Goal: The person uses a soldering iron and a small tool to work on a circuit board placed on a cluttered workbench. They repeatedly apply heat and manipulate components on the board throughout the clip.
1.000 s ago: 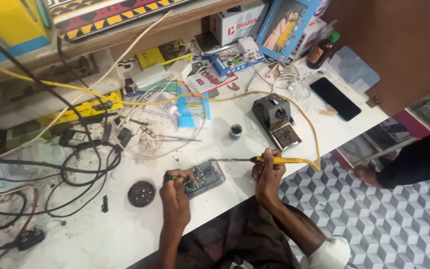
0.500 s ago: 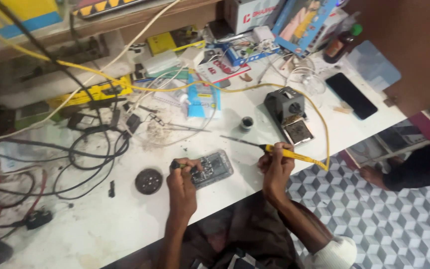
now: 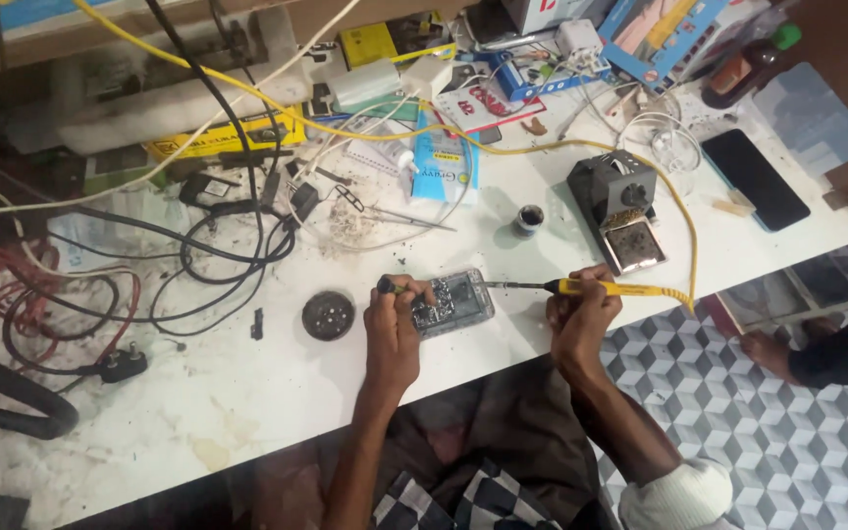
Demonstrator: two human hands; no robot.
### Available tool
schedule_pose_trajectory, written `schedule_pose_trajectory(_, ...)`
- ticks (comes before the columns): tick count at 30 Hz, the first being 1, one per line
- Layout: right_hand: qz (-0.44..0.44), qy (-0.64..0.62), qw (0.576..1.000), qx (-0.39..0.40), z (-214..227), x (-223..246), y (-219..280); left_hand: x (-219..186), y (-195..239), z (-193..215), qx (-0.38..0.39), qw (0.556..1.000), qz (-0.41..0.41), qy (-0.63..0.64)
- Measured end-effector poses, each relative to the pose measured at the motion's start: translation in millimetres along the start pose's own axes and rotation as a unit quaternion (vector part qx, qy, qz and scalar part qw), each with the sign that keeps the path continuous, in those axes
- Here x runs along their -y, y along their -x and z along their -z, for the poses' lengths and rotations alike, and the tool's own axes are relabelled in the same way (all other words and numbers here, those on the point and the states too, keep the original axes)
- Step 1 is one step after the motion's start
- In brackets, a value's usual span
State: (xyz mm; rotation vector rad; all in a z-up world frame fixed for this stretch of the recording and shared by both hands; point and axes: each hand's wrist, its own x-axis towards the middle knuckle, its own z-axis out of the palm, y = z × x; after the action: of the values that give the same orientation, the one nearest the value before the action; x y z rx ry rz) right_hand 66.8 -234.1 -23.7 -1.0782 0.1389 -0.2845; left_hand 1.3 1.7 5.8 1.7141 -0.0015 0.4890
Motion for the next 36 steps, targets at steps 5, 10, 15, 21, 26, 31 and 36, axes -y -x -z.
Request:
schedule_pose_trajectory(5, 0.012, 0.001, 0.999, 0.051, 1, 2, 0, 1, 0, 0, -0.008, 0.998, -0.057, 0.007)
schedule_pose_trajectory(10, -0.017, 0.033, 0.998, 0.047, -3, 4, 0, -1, -4, 0, -0.019, 0.998, -0.055, -0.018)
schedule_pose_trajectory(15, -0.003, 0.055, 0.996, 0.072, -8, 9, 3, -2, 0, 0, -0.017, 0.997, -0.066, -0.029)
schedule_pose_trajectory(21, -0.001, 0.121, 0.987, 0.104, -13, 21, 9, -1, 0, 0, -0.019, 0.999, -0.040, 0.004)
schedule_pose_trajectory(26, 0.016, 0.145, 0.982, 0.116, -13, 19, 8, -1, 0, 1, -0.017, 0.998, -0.038, 0.036)
schedule_pose_trajectory(31, 0.035, 0.148, 0.980, 0.125, -9, 12, 9, -3, 3, 0, -0.024, 0.994, -0.101, -0.020)
schedule_pose_trajectory(36, 0.048, 0.166, 0.979, 0.112, -15, 13, 4, -9, -1, 0, -0.041, 0.987, -0.142, -0.058)
